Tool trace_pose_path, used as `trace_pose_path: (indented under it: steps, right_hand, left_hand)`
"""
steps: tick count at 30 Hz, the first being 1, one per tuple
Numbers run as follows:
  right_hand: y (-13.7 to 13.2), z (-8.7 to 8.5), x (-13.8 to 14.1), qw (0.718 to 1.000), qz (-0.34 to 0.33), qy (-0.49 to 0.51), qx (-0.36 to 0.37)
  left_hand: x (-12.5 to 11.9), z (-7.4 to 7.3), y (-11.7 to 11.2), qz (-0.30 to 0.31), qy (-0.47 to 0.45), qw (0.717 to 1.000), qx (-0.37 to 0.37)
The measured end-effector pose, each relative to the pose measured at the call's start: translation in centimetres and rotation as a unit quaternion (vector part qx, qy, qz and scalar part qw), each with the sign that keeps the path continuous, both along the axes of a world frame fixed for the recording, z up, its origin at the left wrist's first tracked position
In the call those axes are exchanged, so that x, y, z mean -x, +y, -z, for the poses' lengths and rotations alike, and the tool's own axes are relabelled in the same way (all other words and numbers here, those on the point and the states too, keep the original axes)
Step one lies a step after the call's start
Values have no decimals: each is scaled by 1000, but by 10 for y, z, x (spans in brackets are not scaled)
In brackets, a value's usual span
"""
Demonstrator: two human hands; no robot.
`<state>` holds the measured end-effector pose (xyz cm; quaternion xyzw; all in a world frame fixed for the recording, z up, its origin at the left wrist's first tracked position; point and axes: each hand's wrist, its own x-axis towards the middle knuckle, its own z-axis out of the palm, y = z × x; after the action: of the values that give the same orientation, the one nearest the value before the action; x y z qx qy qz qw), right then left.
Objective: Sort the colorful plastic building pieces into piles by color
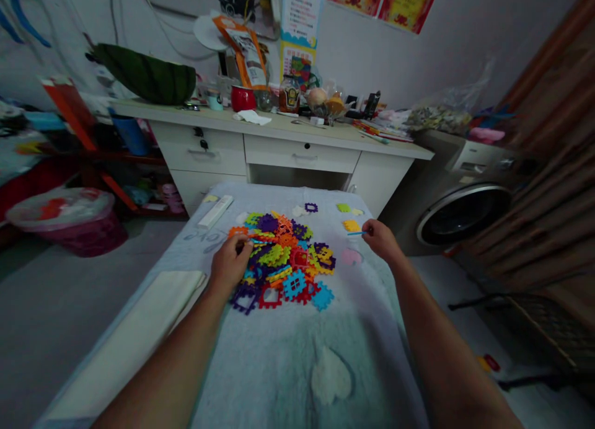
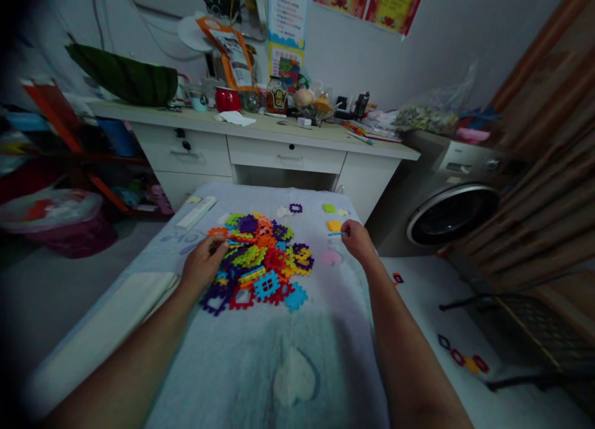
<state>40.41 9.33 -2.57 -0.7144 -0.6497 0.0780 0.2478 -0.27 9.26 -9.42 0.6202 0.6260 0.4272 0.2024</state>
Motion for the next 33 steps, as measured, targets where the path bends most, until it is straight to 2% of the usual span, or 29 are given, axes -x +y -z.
trace_pose_path:
  steps: [5,10,14,21,25,28,30,33]
  right_hand:
    - [-28,27,-7,996,3,-70,57]
    - [-38,41,3,994,36,-84,67]
    - [-35,45,14,989,68,-116,57]
    - [-25,47,11,989,95,-109,23]
    - [-26,54,12,989,101,-103,20]
    - [-29,52,19,988,123,-93,-12]
    - [-31,45,27,993,87,-69,-32]
    - [-33,30,46,998,-65,-3,-11]
  left_hand:
    - [0,-1,-2,1,-4,1000,10]
    - [1,1,0,-2,-1,1000,1]
    - [1,2,1,-1,-2,1000,0]
    - [0,0,-1,-1,-6,1000,8]
    - [-1,-4,-3,-1,-6,1000,2]
    - [0,-6,-4,-8,-5,1000,-4]
    - [0,-6,-4,-14,-8,1000,-4]
    - [1,-4,-3,-16,-11,1000,-3]
